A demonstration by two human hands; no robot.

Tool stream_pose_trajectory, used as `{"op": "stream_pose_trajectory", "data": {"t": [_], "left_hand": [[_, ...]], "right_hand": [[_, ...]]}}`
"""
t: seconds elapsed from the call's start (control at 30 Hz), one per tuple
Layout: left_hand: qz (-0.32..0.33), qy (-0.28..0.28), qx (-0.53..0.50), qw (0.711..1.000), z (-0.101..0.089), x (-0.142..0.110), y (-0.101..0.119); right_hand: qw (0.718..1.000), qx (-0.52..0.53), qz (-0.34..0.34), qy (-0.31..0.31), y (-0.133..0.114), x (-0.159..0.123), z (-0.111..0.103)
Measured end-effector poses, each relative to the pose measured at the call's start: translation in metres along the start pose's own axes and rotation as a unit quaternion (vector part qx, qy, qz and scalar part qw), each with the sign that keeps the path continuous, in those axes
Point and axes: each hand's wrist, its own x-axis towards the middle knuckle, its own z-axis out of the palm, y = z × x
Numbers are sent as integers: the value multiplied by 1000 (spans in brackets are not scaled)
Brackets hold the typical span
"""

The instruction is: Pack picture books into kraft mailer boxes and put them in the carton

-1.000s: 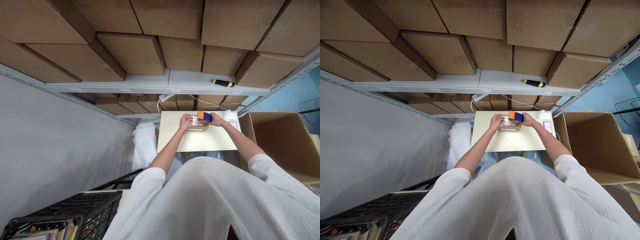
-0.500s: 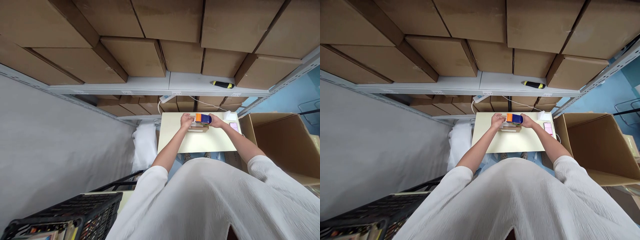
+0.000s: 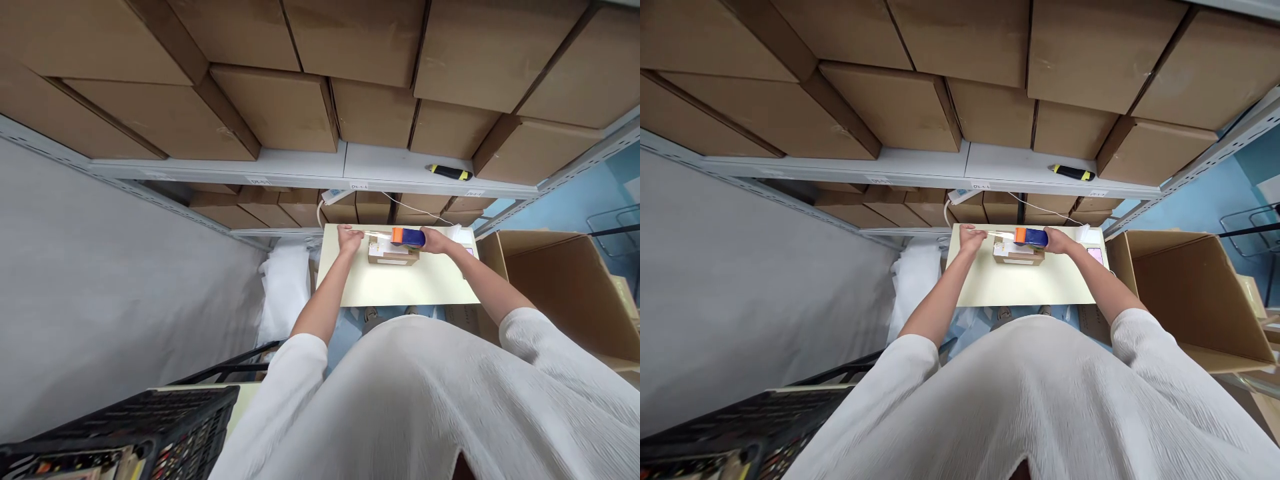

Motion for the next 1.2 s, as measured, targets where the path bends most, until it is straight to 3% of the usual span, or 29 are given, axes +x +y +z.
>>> {"op": "stream_pose_trajectory", "data": {"t": [0.1,0.23,0.6,0.87,1.2], "left_hand": [[-17,-11,8,1000,-25,18,-6],[-12,-15,32,999,-33,25,-17],[-43,-8,27,999,-22,30,-53],[-62,-69,35,995,-5,30,-86],[-54,-108,94,988,14,31,-100]], "right_hand": [[1000,-5,7,15,4,-1,-1],[1000,-5,5,14,0,2,-1],[998,-57,34,-3,-14,4,-1],[995,-79,51,-12,-23,5,-1],[994,-88,70,-8,-28,2,1]]}}
